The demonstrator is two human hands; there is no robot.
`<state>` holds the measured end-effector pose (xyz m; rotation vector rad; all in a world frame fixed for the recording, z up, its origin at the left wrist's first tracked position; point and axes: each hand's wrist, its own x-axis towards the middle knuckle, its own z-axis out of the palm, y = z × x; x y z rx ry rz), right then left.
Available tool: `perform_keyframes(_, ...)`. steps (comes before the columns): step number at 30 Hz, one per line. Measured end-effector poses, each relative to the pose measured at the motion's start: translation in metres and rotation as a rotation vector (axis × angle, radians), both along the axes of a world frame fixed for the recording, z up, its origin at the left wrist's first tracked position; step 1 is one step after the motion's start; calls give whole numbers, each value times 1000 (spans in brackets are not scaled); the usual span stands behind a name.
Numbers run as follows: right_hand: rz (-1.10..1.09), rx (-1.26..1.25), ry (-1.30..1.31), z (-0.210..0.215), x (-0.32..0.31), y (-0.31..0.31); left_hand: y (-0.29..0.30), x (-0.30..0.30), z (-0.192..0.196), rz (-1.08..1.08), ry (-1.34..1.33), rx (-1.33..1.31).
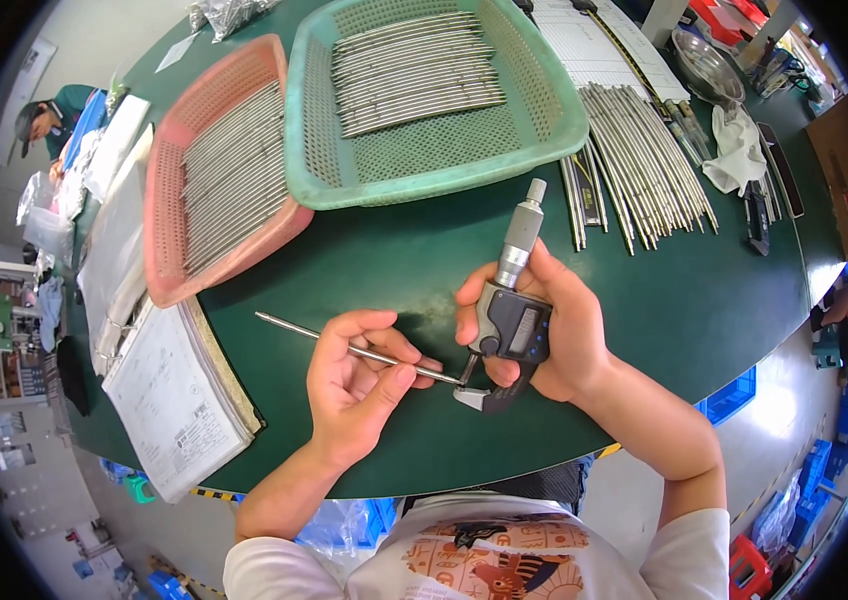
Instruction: Measuring the thickness of metal rods using a digital micrometer at a factory workbench.
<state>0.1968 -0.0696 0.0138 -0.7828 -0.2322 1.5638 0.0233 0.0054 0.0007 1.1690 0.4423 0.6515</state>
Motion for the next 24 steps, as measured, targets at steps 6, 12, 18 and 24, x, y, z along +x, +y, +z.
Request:
perform_keyframes(6, 7, -2, 8, 0, 1, 0, 1, -2, -2, -44, -21, 30)
perform_keyframes(12, 13, 9, -12, 0, 0, -1, 1, -3, 0, -68, -15, 32)
perform_keyframes(18, 13, -1, -73, -1, 0, -1, 1, -1, 1, -56, 25, 141)
perform_keyframes(24, 20, 18, -77, -1, 0, -1, 0, 0, -1, -7, 55, 118)
